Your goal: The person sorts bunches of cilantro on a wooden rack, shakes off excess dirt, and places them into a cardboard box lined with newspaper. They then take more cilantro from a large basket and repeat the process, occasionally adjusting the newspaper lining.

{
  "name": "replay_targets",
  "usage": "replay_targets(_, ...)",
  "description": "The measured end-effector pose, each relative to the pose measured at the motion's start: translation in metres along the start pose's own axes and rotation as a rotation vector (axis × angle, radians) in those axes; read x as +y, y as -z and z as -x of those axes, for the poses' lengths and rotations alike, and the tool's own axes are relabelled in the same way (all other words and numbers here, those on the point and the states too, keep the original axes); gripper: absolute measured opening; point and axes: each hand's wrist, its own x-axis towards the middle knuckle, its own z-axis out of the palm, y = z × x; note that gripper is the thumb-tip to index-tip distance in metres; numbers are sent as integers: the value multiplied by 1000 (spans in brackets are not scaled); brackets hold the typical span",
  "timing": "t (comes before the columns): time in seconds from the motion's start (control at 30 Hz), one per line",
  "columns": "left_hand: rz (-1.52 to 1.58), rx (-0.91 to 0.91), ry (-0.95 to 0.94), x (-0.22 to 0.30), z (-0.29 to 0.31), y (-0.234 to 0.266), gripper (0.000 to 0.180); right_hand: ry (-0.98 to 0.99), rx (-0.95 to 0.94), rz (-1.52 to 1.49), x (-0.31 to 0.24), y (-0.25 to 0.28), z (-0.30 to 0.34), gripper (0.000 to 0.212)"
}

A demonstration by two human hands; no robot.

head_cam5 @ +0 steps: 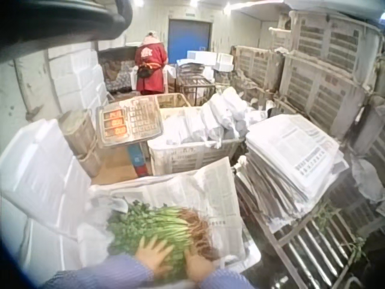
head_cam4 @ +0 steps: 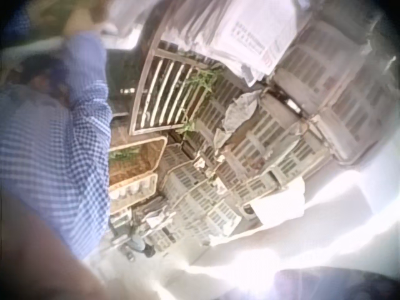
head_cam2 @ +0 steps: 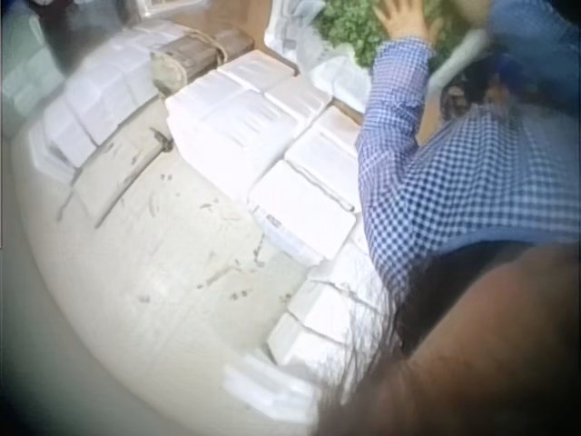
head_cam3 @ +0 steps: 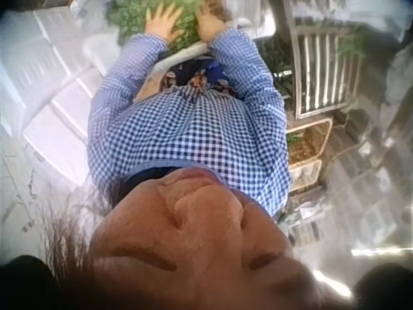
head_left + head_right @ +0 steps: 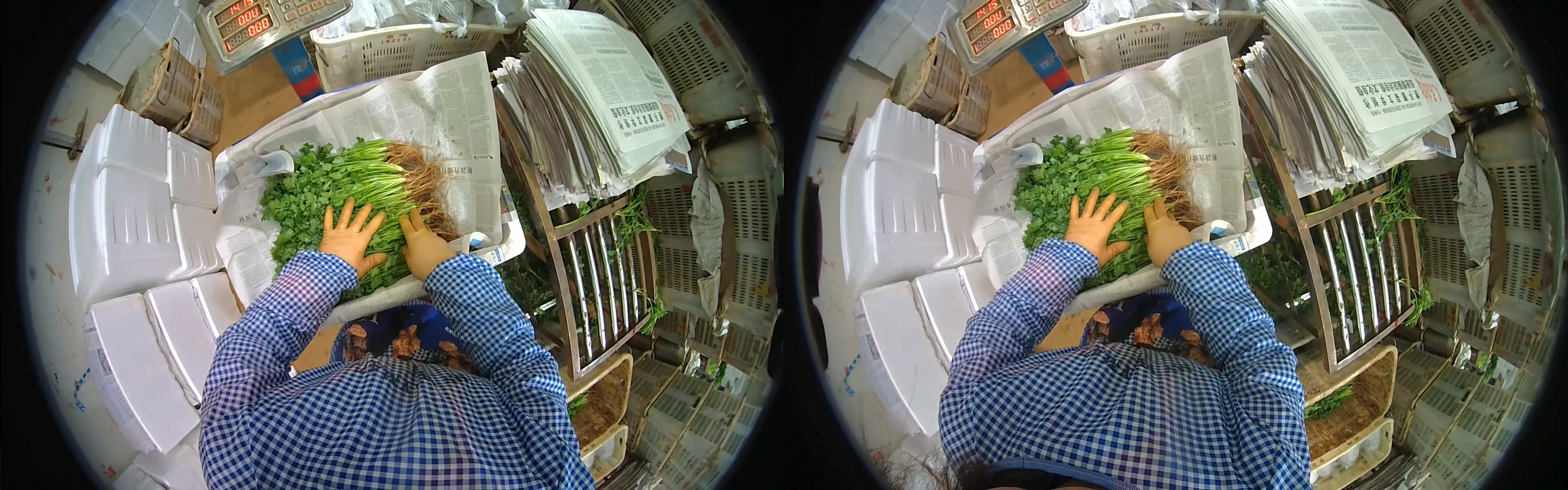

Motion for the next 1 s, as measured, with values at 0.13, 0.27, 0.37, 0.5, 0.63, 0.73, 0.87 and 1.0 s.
replay_targets(0.13, 6, 18, 41, -1, -10, -3, 82, -24, -67, 70, -3, 7, -13, 65)
replay_targets(0.27, -69, 21, 85, 0, -16, -20, 83, -58, -121, 30, -7, 3, -21, 71)
replay_targets(0.37, -108, -30, 104, -2, -24, -23, 85, -29, -145, -11, -3, 10, -23, 70)
replay_targets(0.5, -114, 0, 95, -5, -22, -25, 84, 58, 64, -198, 18, 42, 23, 69)
replay_targets(0.63, -77, 37, 85, -5, -19, -27, 84, 102, 734, -287, 46, 87, 91, 49)
replay_targets(0.73, -61, 101, 61, -5, -15, -26, 87, 109, 1309, -229, 62, 143, 127, 42)
replay_targets(0.87, 61, 62, 31, -7, 5, -3, 88, -85, 1569, -82, 78, 220, 140, 39)
replay_targets(1.0, 93, 177, -46, 11, 36, 23, 88, -249, 1495, 85, 136, 267, 131, 42)
